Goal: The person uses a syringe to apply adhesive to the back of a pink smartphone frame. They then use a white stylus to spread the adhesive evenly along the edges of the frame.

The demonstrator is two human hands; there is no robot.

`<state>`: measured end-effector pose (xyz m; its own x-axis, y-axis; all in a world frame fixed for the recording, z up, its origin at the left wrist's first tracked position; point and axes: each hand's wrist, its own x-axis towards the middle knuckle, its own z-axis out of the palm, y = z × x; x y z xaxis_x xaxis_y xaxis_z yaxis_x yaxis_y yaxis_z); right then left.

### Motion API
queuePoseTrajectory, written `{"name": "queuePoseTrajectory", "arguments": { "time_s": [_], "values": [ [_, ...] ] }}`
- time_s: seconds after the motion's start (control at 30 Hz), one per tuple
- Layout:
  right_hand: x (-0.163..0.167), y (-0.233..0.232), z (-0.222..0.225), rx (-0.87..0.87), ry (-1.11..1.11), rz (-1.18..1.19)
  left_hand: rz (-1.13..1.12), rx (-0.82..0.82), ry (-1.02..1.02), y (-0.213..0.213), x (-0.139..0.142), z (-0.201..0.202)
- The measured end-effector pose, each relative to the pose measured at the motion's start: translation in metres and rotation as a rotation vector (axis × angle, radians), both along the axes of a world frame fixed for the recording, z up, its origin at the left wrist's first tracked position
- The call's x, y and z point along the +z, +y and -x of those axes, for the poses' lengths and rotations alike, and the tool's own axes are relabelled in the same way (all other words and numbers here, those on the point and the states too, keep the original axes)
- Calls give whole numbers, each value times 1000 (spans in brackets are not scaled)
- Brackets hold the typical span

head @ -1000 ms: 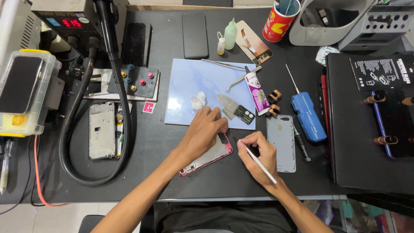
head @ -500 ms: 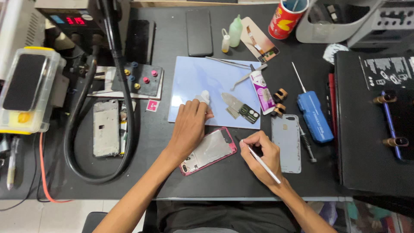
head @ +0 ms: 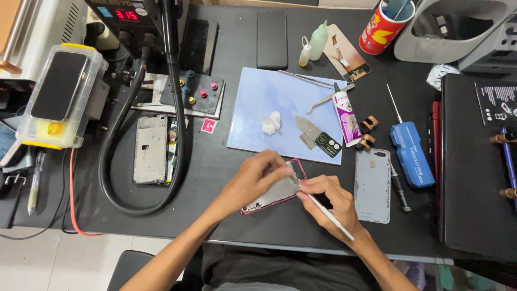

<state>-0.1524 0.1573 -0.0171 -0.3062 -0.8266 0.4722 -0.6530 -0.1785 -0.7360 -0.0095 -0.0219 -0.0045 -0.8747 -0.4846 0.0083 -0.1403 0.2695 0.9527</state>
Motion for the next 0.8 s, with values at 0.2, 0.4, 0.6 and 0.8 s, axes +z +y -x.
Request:
{"name": "queuePoseTrajectory", "arguments": {
  "time_s": [0.2, 0.4, 0.6, 0.8],
  "values": [
    [0, 5, -2, 13, 28, 5, -447, -139, 18, -3, -10, -2],
    [-13, 15, 1, -16, -72, 73, -256, 153, -28, -1, -12, -2],
    [-21, 19, 11, -154, -331, -55, 623, 43, -36, 29, 0, -21],
    [-20, 17, 7, -191, -415, -187, 858, -53, -73, 32, -8, -22]
  ]
}}
